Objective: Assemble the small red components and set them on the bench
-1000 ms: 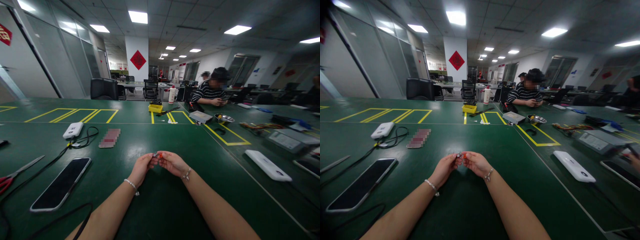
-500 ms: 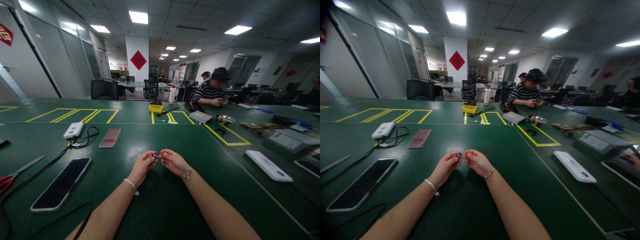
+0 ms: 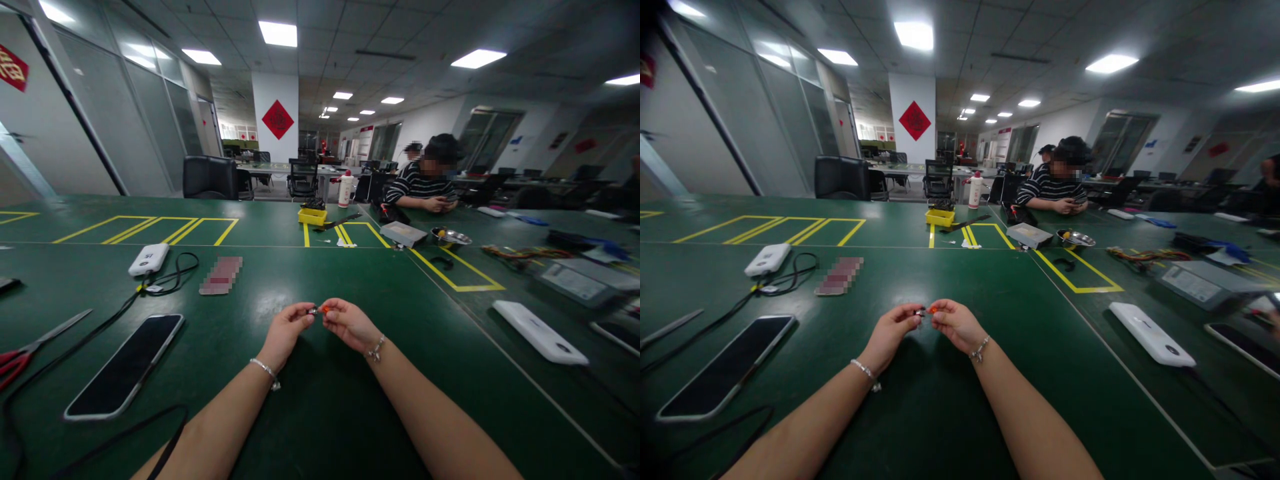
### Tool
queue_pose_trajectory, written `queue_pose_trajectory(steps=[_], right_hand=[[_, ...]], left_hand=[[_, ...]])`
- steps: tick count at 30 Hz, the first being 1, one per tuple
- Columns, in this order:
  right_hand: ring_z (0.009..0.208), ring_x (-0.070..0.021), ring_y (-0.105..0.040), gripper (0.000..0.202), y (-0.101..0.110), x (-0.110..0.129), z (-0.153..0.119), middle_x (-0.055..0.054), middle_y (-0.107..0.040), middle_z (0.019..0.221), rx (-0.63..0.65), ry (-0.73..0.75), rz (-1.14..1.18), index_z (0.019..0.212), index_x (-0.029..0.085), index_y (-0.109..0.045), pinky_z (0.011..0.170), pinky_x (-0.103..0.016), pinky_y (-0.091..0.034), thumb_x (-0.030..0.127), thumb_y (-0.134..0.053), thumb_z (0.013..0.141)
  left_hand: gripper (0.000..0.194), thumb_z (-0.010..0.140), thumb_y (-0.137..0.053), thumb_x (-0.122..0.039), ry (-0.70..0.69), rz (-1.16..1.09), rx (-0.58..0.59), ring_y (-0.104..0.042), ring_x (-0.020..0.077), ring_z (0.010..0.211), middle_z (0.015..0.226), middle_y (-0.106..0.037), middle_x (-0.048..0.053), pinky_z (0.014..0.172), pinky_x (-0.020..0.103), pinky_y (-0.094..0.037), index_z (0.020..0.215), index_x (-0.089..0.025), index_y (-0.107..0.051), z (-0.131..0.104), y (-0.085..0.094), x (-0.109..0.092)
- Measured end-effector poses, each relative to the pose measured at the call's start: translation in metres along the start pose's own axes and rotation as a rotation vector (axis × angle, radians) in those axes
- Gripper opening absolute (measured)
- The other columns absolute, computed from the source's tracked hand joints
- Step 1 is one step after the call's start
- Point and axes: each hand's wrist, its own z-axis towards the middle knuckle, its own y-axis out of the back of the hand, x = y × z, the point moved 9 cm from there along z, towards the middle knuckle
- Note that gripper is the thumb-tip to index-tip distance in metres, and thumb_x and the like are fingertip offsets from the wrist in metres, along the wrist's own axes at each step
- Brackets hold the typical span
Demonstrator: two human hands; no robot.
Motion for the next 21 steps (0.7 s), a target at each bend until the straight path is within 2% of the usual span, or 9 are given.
queue_pose_trajectory(steps=[5,9,15,18,21], right_hand=[[0.063,-0.0071,-0.055,0.026,-0.0017,-0.0016,-0.0003,0.001,-0.062,0.075,0.003,-0.009,0.006,0.076,0.015,-0.058,0.066,-0.024,-0.043,0.014,-0.073,0.055],[0.060,-0.0079,-0.054,0.023,0.0002,-0.0048,0.0009,0.000,-0.061,0.070,-0.007,-0.031,0.019,0.079,0.014,-0.059,0.065,-0.025,-0.041,0.022,-0.071,0.061],[0.055,-0.0074,-0.051,0.021,0.0010,-0.0071,0.0025,0.002,-0.056,0.058,-0.010,-0.043,0.030,0.069,0.014,-0.058,0.061,-0.024,-0.040,0.034,-0.065,0.068],[0.052,-0.0067,-0.049,0.022,0.0016,-0.0072,0.0026,0.003,-0.053,0.054,-0.024,-0.044,0.020,0.066,0.014,-0.057,0.059,-0.023,-0.039,0.034,-0.065,0.067],[0.054,-0.0066,-0.049,0.018,-0.0012,-0.0050,0.0014,0.003,-0.055,0.059,-0.012,-0.030,-0.001,0.069,0.015,-0.057,0.059,-0.022,-0.039,0.027,-0.068,0.064]], left_hand=[[0.027,0.058,-0.068,-0.020,-0.004,-0.009,0.006,-0.054,0.0112,0.066,0.075,-0.063,0.003,0.063,0.023,-0.042,0.084,-0.014,-0.064,-0.0011,-0.0012,-0.0018],[0.025,0.062,-0.065,-0.032,-0.006,-0.020,0.006,-0.053,0.0106,0.062,0.070,-0.062,0.003,0.059,0.022,-0.041,0.079,-0.014,-0.062,0.0001,-0.0004,-0.0002],[0.032,0.066,-0.058,-0.046,0.065,-0.054,0.018,-0.052,0.0094,0.050,0.058,-0.059,0.001,0.050,0.021,-0.038,0.069,-0.014,-0.056,-0.0003,-0.0020,0.0047],[0.032,0.066,-0.058,-0.046,0.090,-0.079,0.015,-0.051,0.0087,0.046,0.055,-0.058,0.001,0.045,0.019,-0.034,0.069,-0.014,-0.055,-0.0010,-0.0020,0.0054],[0.028,0.065,-0.061,-0.040,0.100,-0.111,0.011,-0.053,0.0090,0.051,0.060,-0.060,0.001,0.046,0.018,-0.034,0.073,-0.014,-0.056,-0.0005,-0.0009,0.0066]])
